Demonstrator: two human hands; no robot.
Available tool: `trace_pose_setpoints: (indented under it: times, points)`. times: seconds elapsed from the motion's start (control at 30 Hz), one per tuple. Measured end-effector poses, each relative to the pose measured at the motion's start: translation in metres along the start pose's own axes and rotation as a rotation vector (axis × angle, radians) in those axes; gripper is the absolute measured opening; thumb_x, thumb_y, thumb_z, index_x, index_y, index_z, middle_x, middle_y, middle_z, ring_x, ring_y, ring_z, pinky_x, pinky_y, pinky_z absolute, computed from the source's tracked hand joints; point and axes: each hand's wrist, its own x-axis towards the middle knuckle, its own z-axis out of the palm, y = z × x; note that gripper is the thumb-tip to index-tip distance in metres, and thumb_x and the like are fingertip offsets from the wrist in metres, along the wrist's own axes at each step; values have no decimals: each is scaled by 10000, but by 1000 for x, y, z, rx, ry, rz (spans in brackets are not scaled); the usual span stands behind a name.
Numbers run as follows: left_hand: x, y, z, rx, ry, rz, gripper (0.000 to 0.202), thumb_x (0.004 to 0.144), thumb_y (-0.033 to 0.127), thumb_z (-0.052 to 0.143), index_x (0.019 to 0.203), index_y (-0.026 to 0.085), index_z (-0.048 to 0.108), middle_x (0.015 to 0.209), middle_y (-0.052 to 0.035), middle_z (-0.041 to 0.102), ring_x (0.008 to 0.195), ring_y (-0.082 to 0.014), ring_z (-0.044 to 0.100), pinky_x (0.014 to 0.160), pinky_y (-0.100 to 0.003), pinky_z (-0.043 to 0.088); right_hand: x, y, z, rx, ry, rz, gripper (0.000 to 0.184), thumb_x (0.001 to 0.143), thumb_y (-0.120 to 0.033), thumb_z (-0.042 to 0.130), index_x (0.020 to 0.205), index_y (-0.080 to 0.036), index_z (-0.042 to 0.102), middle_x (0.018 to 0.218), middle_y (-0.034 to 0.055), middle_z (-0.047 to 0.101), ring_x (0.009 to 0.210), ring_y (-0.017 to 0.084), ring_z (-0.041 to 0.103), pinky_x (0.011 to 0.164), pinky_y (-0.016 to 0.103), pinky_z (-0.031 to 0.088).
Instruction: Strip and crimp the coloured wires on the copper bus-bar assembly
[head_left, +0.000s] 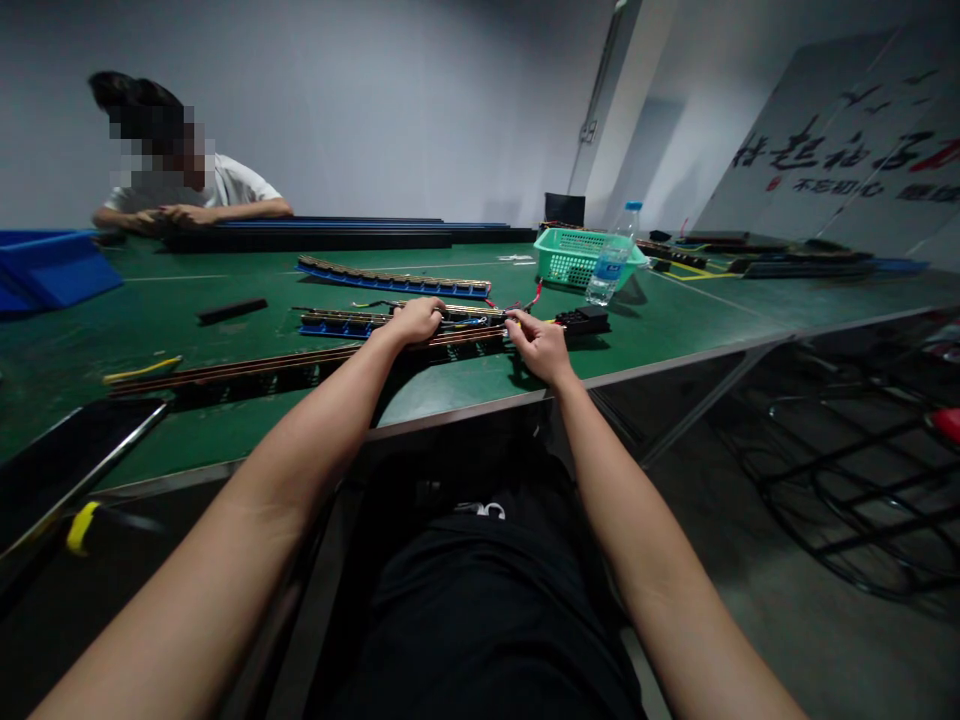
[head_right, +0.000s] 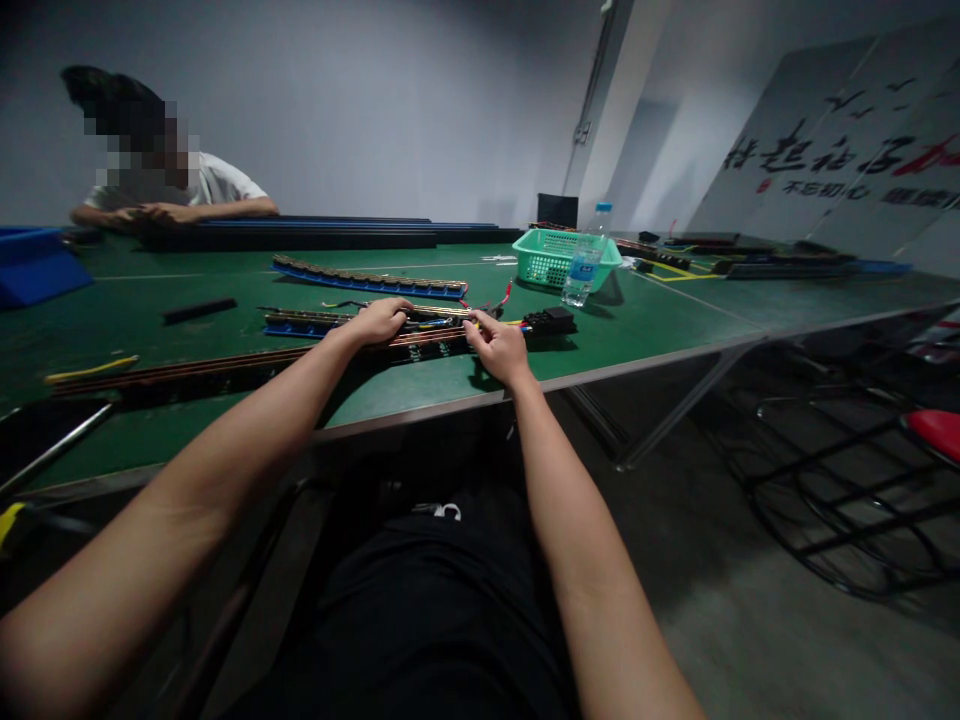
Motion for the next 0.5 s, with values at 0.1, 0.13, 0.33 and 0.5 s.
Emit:
trace_pose_setpoints:
  times: [0.1,0.13,0.33,0.5]
  points:
    - [-1,0,-1,4,-11,1,456,963,252,351,1350,251,594,1439,-67,586,1304,-262,535,1073,-426,427,4,6,-1,190,132,80,464,891,-613,467,1000,-218,684,517,-49,485,476,133,444,538,264,361]
    - [-1,0,-1,7,-12,1,455,967,257,347,1351,253,591,1443,-68,582,1309,-262,532,1073,-429,427,6,8,-2,287,200,130,496,900,-644,418,1008,-221,655,505,-59,458,445,126,419,505,259,350]
    - [-1,0,-1,5,-8,0,447,968,269,355,1348,261,589,1441,-72,583,1320,-267,523,1083,-450,417,3,6,-10,542,309,204,522,851,-699,494,1103,-254,601,783,-19,596,434,69,359,415,235,287]
    - [1,0,0,7,-11,-1,447,973,259,349,1353,252,584,1453,-77,571,1332,-268,513,1092,-460,410,-26,-24,-16,424,256,117,544,859,-567,615,1313,-276,538,1004,34,623,566,86,447,495,244,382]
